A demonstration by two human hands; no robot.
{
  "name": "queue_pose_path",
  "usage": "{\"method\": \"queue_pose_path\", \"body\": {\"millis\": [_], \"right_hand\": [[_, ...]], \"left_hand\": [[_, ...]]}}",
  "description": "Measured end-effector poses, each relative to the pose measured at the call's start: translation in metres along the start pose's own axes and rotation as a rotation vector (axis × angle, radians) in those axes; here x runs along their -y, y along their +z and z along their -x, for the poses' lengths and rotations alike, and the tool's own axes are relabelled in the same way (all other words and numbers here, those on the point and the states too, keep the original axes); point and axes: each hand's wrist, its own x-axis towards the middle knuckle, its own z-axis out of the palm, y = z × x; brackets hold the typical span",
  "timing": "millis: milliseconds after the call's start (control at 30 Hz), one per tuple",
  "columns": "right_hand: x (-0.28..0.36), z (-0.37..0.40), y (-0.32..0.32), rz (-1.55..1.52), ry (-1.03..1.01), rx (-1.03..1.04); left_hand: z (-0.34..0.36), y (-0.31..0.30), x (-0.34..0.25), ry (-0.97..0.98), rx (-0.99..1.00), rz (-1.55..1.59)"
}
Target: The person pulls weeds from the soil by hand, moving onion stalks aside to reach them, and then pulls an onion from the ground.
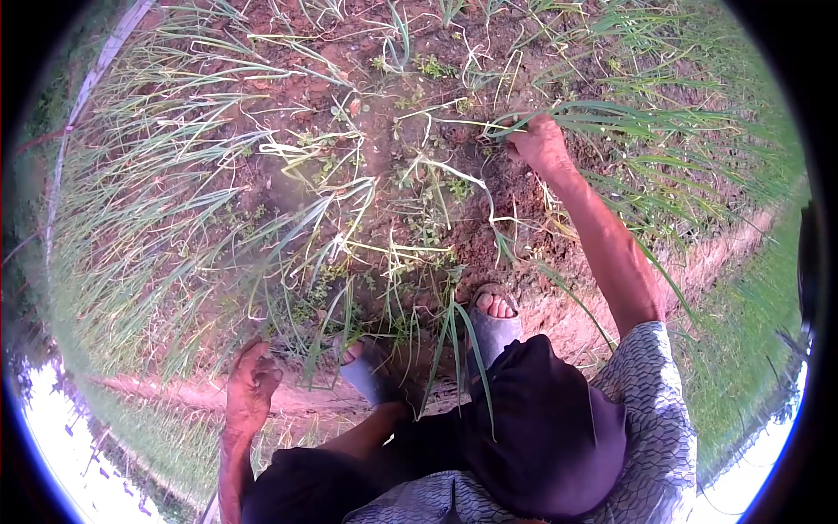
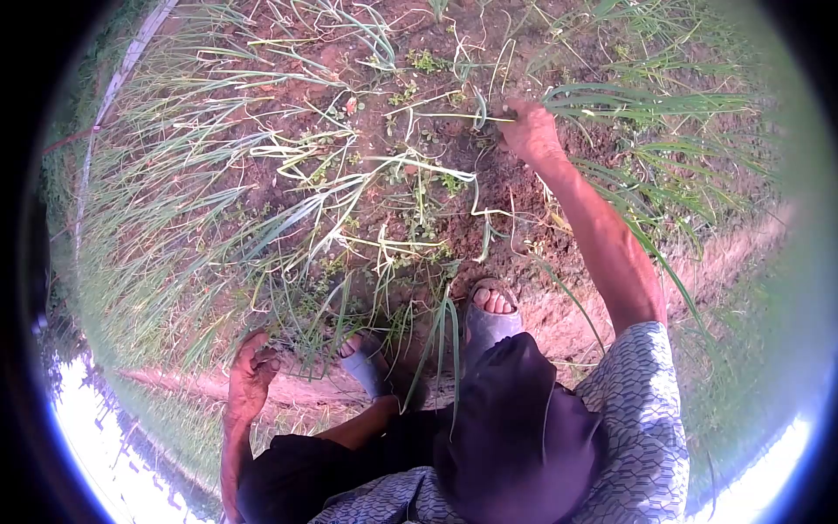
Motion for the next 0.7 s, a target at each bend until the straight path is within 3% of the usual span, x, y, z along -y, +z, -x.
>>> {"method": "queue_pose_path", "body": {"millis": [33, 67, 100, 233, 400, 533, 567, 633, 667, 700], "right_hand": [[0.001, -0.008, 0.001, -0.333, 0.139, -0.125], [-0.017, -0.036, 0.016, -0.186, -0.072, -0.297], [-0.012, -0.049, 0.024, -0.152, -0.120, -0.443], [0.008, -0.093, 0.026, 0.221, -0.185, -0.443], [0.022, -0.103, 0.033, 0.424, -0.260, -0.456], [0.022, -0.114, 0.032, 0.555, -0.235, -0.425], [0.018, -0.114, 0.030, 0.573, -0.303, -0.502], [0.012, -0.112, 0.021, 0.092, -0.189, -0.551], [0.006, -0.107, 0.021, -0.502, -0.136, -0.482], [0.017, -0.097, 0.013, -0.762, -0.077, -0.433]], "left_hand": [[0.000, 0.001, -0.002, 0.004, 0.007, 0.004], [0.000, 0.003, -0.006, 0.028, 0.022, -0.032], [0.001, 0.004, -0.010, 0.033, 0.030, -0.042], [0.013, 0.002, -0.023, -0.004, 0.012, -0.109], [0.031, 0.004, -0.025, -0.142, -0.031, -0.009], [0.031, 0.006, -0.034, -0.146, 0.001, 0.002], [0.031, 0.006, -0.037, -0.138, -0.007, 0.006], [0.030, 0.008, -0.043, -0.120, -0.025, 0.019], [0.029, 0.008, -0.049, -0.188, -0.029, 0.096], [0.029, 0.008, -0.047, -0.179, -0.022, 0.096]]}}
